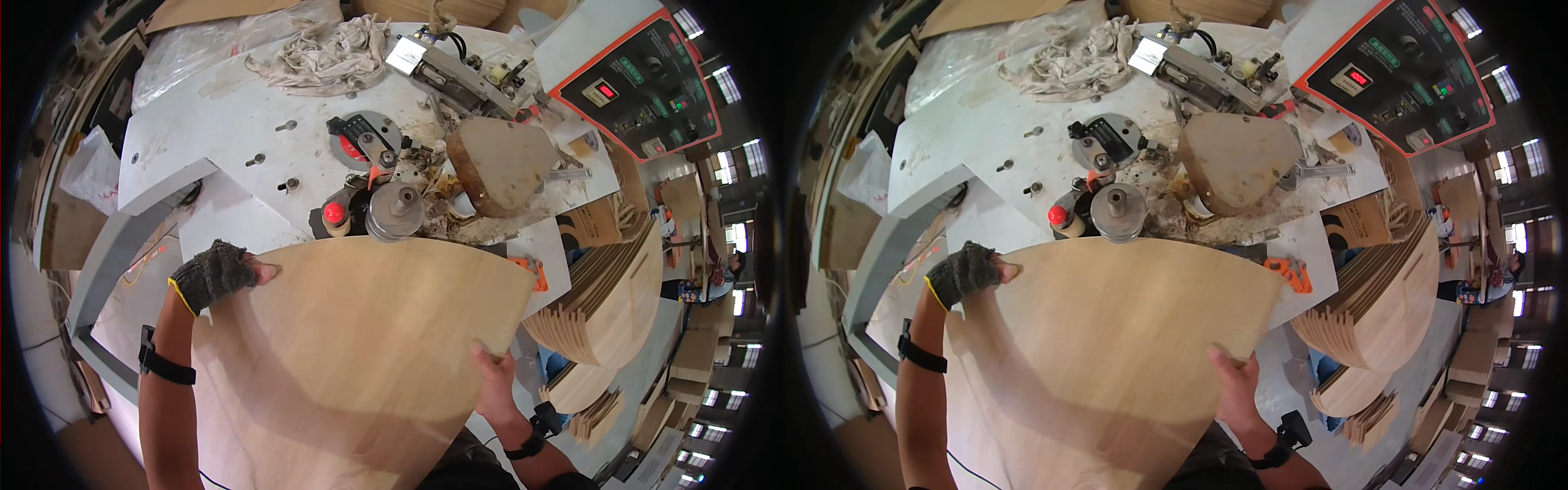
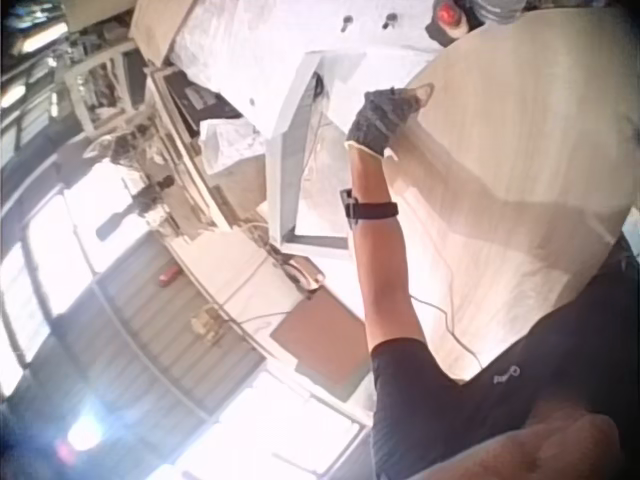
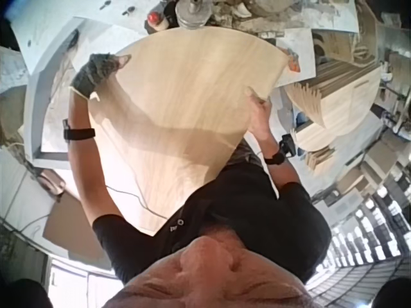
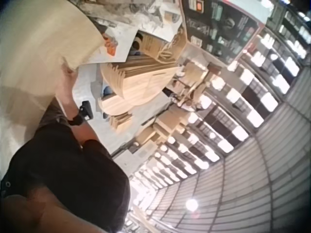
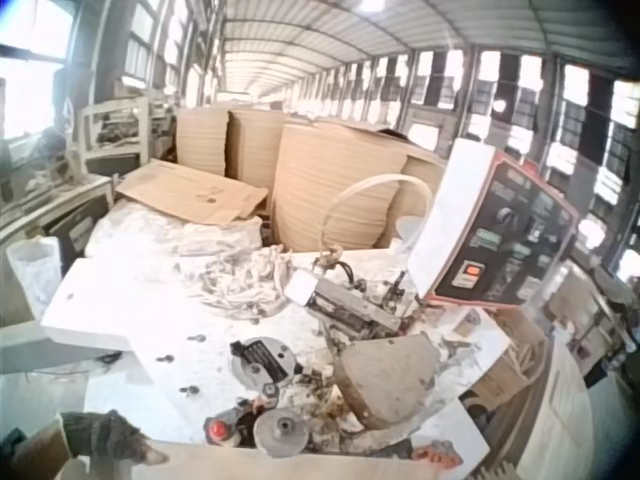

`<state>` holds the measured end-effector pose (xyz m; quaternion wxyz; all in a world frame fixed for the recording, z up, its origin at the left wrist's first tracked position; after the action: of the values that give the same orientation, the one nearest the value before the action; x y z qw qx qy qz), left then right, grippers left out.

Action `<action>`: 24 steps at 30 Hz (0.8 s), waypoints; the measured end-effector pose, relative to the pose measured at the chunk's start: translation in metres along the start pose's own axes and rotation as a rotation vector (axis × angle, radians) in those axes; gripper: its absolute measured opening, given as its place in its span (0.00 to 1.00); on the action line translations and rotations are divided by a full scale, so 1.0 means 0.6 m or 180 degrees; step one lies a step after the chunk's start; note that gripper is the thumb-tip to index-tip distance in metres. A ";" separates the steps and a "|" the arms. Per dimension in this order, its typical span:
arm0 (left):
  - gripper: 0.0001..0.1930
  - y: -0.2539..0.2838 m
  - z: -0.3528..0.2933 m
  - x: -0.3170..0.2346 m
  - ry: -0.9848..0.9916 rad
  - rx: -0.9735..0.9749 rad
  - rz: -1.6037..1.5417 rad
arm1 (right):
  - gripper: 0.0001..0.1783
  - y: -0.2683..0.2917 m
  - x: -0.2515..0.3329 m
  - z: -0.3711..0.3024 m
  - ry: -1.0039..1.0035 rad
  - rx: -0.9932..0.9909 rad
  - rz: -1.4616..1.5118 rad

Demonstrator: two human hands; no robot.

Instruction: Moving wooden semi-circle furniture components to an industrial edge-processing or sanding machine and returning them to a pallet.

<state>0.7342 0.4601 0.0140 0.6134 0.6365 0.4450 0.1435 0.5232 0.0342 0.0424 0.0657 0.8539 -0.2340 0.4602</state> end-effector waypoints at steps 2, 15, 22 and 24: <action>0.08 -0.007 -0.008 -0.009 -0.1453 -0.0981 0.1391 | 0.24 -0.006 -0.006 0.004 -0.0035 0.0002 -0.0078; 0.22 0.012 0.027 -0.036 0.1458 0.0124 -0.1830 | 0.19 -0.081 -0.004 0.018 0.0019 0.0261 -0.0323; 0.19 0.047 0.032 -0.060 0.1408 0.0191 -0.2025 | 0.21 -0.133 -0.010 0.016 0.0185 0.0530 -0.0613; 0.19 0.045 0.040 -0.050 0.1385 0.0343 -0.2202 | 0.22 -0.146 -0.005 0.017 0.0222 0.0573 -0.0665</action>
<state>0.7452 0.4261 0.0443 0.4829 0.4354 0.7589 0.0365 0.5696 0.1093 0.0433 0.0444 0.8596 -0.0993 0.4993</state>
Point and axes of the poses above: each hand's wrist, its own z-axis towards the middle knuckle, its own y-axis out of the back of the hand, x = y × z, the point moved 2 cm from there along z, towards the middle knuckle, and after that the axes turned 9 degrees about -z, right-handed, at the moved point
